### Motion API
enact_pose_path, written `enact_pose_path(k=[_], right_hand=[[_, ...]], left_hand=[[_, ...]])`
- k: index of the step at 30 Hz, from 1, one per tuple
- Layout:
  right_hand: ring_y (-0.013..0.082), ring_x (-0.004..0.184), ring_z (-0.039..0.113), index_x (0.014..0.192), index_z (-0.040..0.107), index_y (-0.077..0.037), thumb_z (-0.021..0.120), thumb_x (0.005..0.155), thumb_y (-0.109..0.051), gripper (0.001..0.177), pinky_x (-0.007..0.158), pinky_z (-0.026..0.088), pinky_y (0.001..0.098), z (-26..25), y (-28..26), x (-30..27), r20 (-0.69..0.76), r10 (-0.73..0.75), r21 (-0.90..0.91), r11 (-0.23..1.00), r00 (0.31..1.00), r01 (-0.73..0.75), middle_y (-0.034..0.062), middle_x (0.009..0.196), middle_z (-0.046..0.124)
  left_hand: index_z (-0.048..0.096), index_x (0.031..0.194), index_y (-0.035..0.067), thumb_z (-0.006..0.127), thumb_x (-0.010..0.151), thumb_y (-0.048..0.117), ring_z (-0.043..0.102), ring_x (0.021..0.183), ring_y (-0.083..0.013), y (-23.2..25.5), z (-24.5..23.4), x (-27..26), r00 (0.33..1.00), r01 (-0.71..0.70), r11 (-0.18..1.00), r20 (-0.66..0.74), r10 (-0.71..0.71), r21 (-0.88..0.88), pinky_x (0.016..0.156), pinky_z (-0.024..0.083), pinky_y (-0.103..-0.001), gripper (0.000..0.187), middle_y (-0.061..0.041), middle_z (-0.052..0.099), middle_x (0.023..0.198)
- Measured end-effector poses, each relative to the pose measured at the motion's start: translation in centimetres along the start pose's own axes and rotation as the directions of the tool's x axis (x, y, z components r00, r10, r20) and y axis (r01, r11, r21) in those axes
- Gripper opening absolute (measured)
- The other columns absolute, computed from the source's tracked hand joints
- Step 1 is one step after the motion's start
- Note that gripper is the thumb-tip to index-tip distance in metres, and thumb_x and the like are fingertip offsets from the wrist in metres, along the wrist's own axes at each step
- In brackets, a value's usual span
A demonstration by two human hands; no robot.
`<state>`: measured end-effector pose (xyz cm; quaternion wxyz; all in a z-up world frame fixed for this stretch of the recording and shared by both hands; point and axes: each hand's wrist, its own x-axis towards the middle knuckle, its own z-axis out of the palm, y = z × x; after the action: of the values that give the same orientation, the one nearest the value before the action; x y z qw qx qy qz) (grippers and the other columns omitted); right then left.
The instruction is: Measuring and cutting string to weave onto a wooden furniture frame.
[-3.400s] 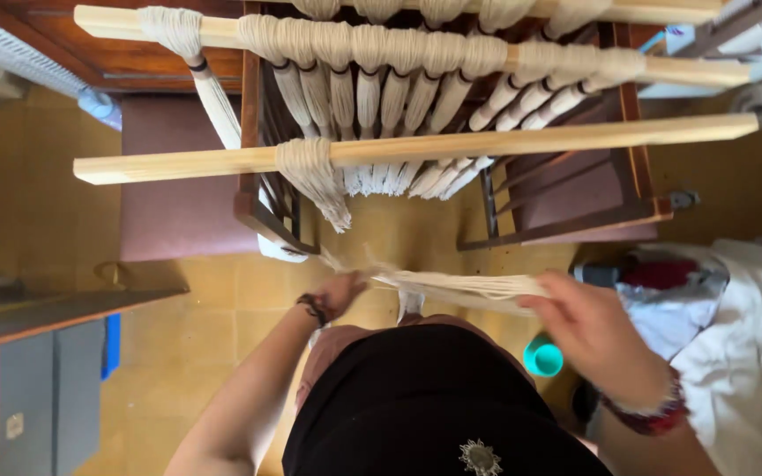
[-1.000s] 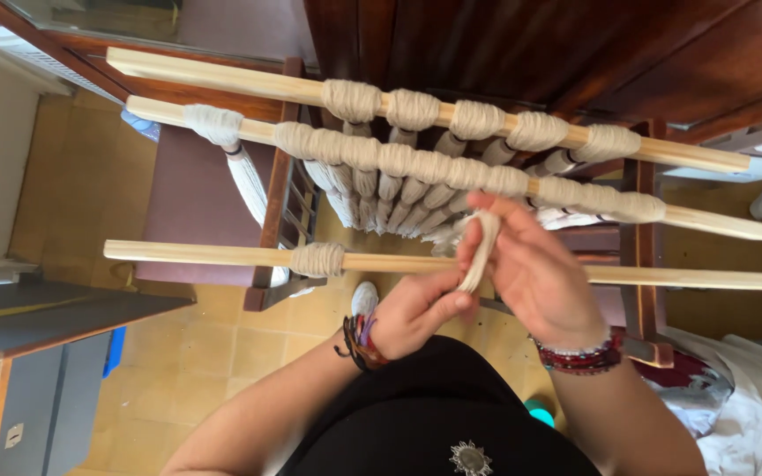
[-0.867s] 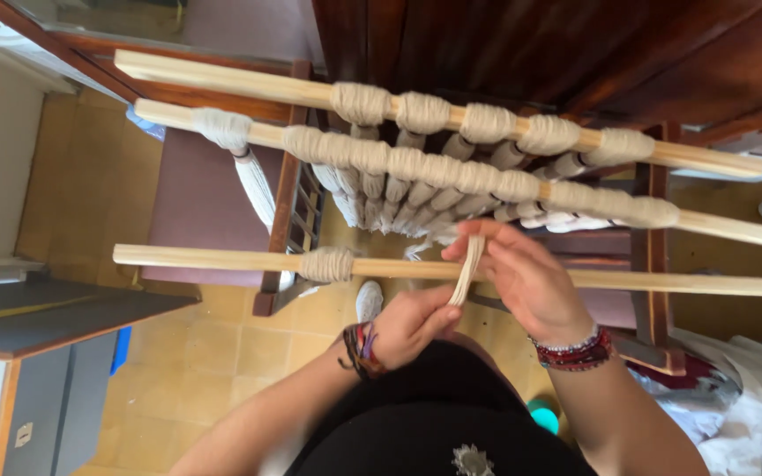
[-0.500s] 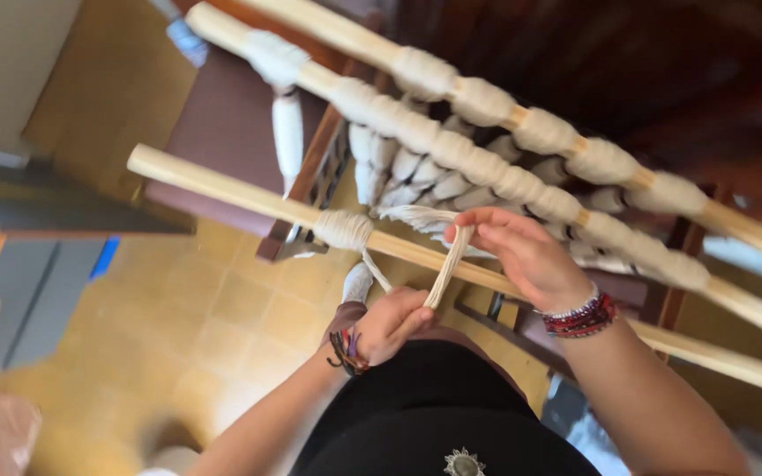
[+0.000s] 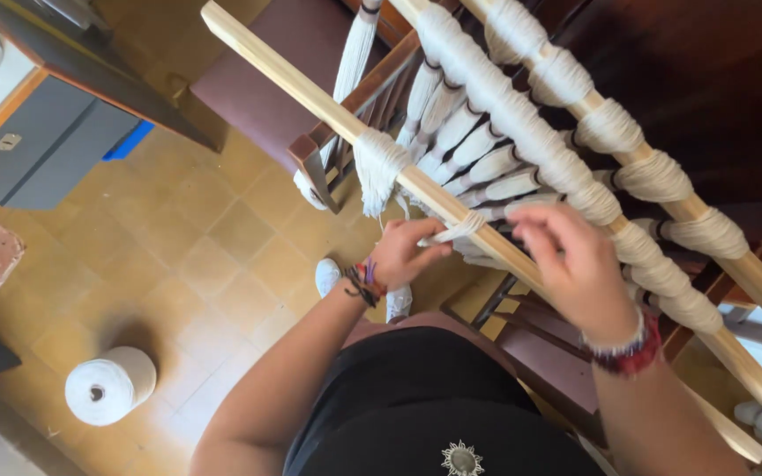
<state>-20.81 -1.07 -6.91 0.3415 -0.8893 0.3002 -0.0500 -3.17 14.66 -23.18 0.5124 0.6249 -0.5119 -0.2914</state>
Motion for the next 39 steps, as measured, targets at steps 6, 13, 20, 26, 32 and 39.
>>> enact_pose_path(k=[6, 13, 20, 26, 32, 39], right_hand=[[0.0328, 0.097, 0.073, 0.112, 0.069, -0.014, 0.055, 0.102, -0.022, 0.019, 0.081, 0.061, 0.0428, 3.7, -0.7, -4.0, 0.526, -0.106, -0.042, 0.988, 0.844, 0.15, 0.0101, 0.105, 0.077], [0.0333, 0.094, 0.073, 0.12, 0.062, -0.005, 0.064, 0.097, -0.037, 0.039, 0.076, 0.062, 0.0421, 17.0, 14.0, -1.8, 0.166, 0.059, -0.322, 0.947, 0.984, -0.003, 0.0128, 0.099, 0.07], [0.037, 0.079, 0.071, 0.083, 0.07, -0.005, 0.073, 0.091, -0.017, 0.015, 0.066, 0.06, 0.042, 23.1, 16.4, 3.5, -0.273, -0.278, 0.007, 0.957, 0.921, 0.291, 0.0127, 0.073, 0.07], [0.0386, 0.078, 0.069, 0.071, 0.065, -0.009, 0.065, 0.101, -0.022, 0.032, 0.068, 0.057, 0.043, 24.6, 20.8, 5.3, -0.254, -0.422, -0.323, 0.885, 0.87, 0.335, 0.0165, 0.066, 0.064], [0.0453, 0.101, 0.065, 0.093, 0.068, 0.003, 0.059, 0.095, -0.011, 0.017, 0.091, 0.053, 0.0524, 33.1, 34.6, 6.8, -0.072, -0.562, -0.482, 0.743, 0.824, 0.465, 0.0235, 0.086, 0.066], [0.0436, 0.113, 0.064, 0.109, 0.068, 0.005, 0.056, 0.095, -0.03, 0.039, 0.102, 0.05, 0.0525, 23.0, 14.9, 6.2, 0.129, -0.078, -0.272, 0.956, 0.989, 0.111, 0.0265, 0.106, 0.069]], left_hand=[[0.062, 0.099, 0.016, 0.062, 0.102, 0.035, 0.068, 0.086, -0.043, 0.6, -0.9, 0.8, 0.998, -0.038, 0.999, 0.053, 0.04, -0.028, 0.08, 0.054, -0.049, 0.02, -0.012, 0.069, 0.083], [0.063, 0.104, 0.02, 0.061, 0.102, 0.039, 0.068, 0.084, -0.0399, 0.0, -0.1, 0.8, 0.996, -0.001, 1.0, 0.091, 0.002, -0.008, 0.08, 0.055, -0.048, 0.02, -0.007, 0.067, 0.081], [0.059, 0.109, 0.017, 0.056, 0.105, 0.034, 0.066, 0.089, -0.0431, 0.6, -0.5, 0.8, 0.983, 0.099, 0.994, 0.161, -0.09, -0.043, 0.083, 0.054, -0.052, 0.018, -0.012, 0.066, 0.086], [0.056, 0.1, 0.015, 0.046, 0.11, 0.035, 0.065, 0.088, -0.0408, -0.3, -0.7, 1.3, 0.98, 0.056, 0.998, 0.194, -0.049, -0.029, 0.082, 0.054, -0.048, 0.025, -0.012, 0.061, 0.085], [0.055, 0.1, 0.014, 0.047, 0.109, 0.035, 0.064, 0.093, -0.0437, 0.0, -0.7, 1.3, 0.974, 0.063, 0.998, 0.215, -0.064, 0.013, 0.083, 0.054, -0.05, 0.025, -0.014, 0.061, 0.088], [0.054, 0.11, 0.011, 0.049, 0.108, 0.039, 0.062, 0.102, -0.0485, -2.6, 0.0, 1.4, 0.942, -0.001, 1.0, 0.334, -0.006, 0.022, 0.089, 0.054, -0.057, 0.029, -0.02, 0.061, 0.1]])
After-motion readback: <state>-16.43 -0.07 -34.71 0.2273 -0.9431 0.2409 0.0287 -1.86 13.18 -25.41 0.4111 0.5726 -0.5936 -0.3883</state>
